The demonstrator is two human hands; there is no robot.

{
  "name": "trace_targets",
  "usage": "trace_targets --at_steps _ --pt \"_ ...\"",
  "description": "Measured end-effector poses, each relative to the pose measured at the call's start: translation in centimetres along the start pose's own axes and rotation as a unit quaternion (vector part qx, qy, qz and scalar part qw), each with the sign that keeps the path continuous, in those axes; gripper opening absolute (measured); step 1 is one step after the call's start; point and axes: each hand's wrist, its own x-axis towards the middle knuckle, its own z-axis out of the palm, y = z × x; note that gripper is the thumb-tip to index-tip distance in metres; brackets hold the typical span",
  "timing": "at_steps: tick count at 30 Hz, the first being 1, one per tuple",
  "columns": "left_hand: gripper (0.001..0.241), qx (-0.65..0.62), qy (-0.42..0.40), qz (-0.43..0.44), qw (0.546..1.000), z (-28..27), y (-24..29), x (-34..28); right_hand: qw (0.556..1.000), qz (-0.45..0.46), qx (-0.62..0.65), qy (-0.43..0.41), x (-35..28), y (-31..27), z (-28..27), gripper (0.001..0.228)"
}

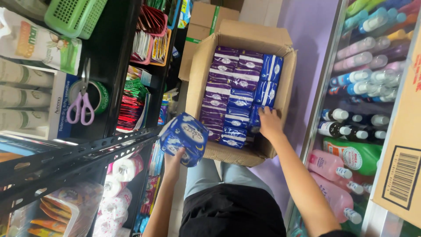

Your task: Take packs of feminine hygiene products from a box and place them neatly on a store shelf.

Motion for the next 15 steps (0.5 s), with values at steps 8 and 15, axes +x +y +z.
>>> trace_targets --at_steps 8,15 --pt "0.084 -0.125 -0.081 0.034 0.988 2.3 1.9 -2.2 0.883 -0.132 0.449 0.03 -9.2 -0.1 -15.1 0.079" --pt "0.079 -0.288 -0.099 -0.03 0.952 2.8 3.6 -3.9 0.562 -0.181 0.807 -0.028 -7.8 -3.7 -9.5 0.099"
